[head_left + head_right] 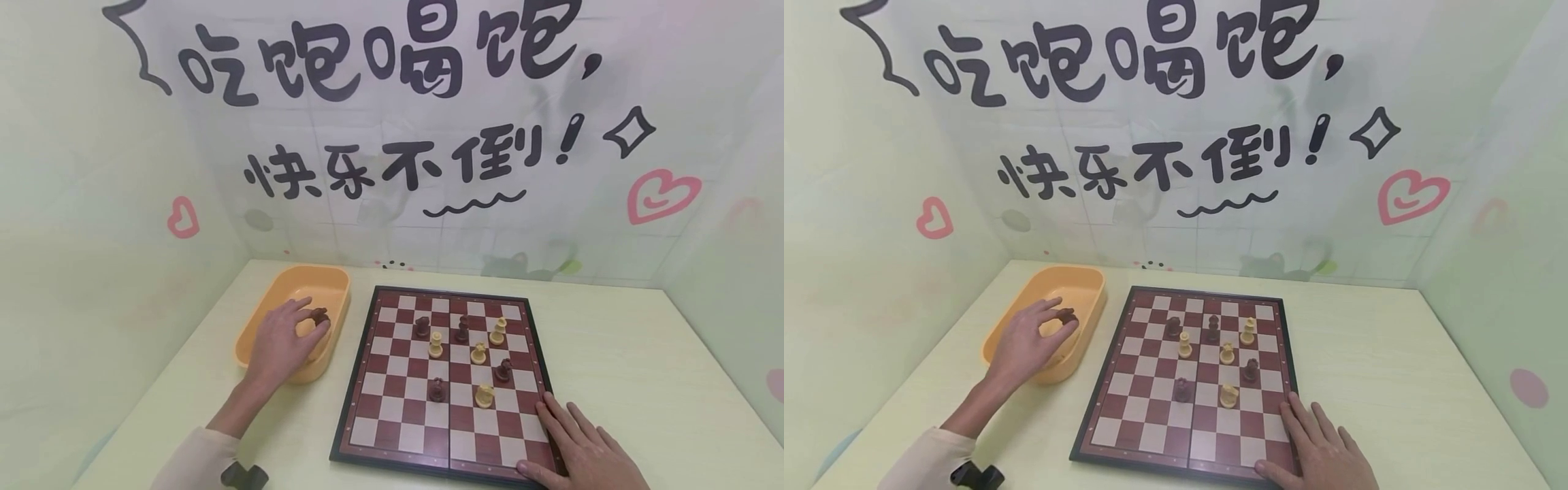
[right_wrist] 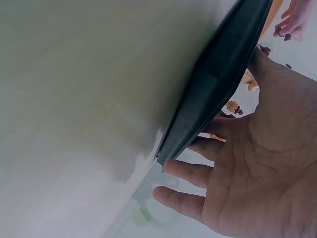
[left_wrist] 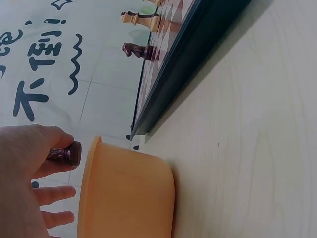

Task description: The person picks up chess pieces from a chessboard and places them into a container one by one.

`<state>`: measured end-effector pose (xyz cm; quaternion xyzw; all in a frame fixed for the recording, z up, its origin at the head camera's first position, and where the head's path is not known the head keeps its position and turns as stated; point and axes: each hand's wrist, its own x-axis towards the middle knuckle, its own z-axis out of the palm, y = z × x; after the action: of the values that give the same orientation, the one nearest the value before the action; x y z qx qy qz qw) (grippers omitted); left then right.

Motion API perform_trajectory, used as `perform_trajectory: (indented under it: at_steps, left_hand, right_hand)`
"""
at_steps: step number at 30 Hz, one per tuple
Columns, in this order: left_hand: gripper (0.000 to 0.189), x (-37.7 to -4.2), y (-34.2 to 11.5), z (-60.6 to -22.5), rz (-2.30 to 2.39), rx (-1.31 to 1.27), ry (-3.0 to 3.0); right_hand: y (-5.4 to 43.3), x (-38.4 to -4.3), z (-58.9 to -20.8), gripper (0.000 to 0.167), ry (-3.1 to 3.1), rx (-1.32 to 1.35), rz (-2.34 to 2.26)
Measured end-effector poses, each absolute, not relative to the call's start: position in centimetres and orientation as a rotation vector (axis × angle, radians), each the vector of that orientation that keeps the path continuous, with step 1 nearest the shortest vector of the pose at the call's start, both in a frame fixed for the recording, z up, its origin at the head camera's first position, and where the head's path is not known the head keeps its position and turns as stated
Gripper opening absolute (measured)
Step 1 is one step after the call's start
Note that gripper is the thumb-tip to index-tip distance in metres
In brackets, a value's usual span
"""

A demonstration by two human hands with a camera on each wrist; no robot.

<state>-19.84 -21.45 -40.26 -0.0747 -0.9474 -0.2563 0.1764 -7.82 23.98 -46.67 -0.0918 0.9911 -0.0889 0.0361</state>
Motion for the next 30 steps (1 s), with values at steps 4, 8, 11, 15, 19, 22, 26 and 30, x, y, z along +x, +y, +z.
perform_trajectory:
  at_steps: [4,8,11,15,19,22,26,30]
  left_hand:
    - [0.038,-19.8,-22.1,-40.1,-0.765,-0.182,-2.703]
    - [0.037,-19.8,-22.8,-39.9,-0.791,-0.174,-2.68]
    - [0.039,-19.9,-23.3,-39.8,-0.784,-0.165,-2.683]
    - [0.042,-19.9,-23.7,-39.9,-0.772,-0.148,-2.701]
    - [0.043,-19.8,-24.0,-40.1,-0.771,-0.136,-2.714]
    - [0.045,-19.7,-24.2,-40.2,-0.776,-0.126,-2.72]
    - [0.046,-19.7,-24.7,-40.3,-0.788,-0.112,-2.708]
    - [0.047,-19.7,-25.1,-40.4,-0.801,-0.102,-2.706]
  right_hand:
    - [24.0,-7.8,-46.6,0.106,3.058,-0.286,-0.264]
    - [24.0,-7.8,-46.6,0.105,3.07,-0.293,-0.26]
    - [24.0,-7.9,-46.6,0.104,3.077,-0.298,-0.262]
    - [24.1,-7.9,-46.6,0.104,3.069,-0.294,-0.272]
    - [24.1,-7.8,-46.7,0.104,3.072,-0.301,-0.276]
    - [24.0,-7.7,-46.9,0.102,3.112,-0.317,-0.26]
    - [24.1,-7.7,-47.1,0.102,3.16,-0.321,-0.226]
    - [24.1,-7.7,-47.2,0.101,3.173,-0.329,-0.206]
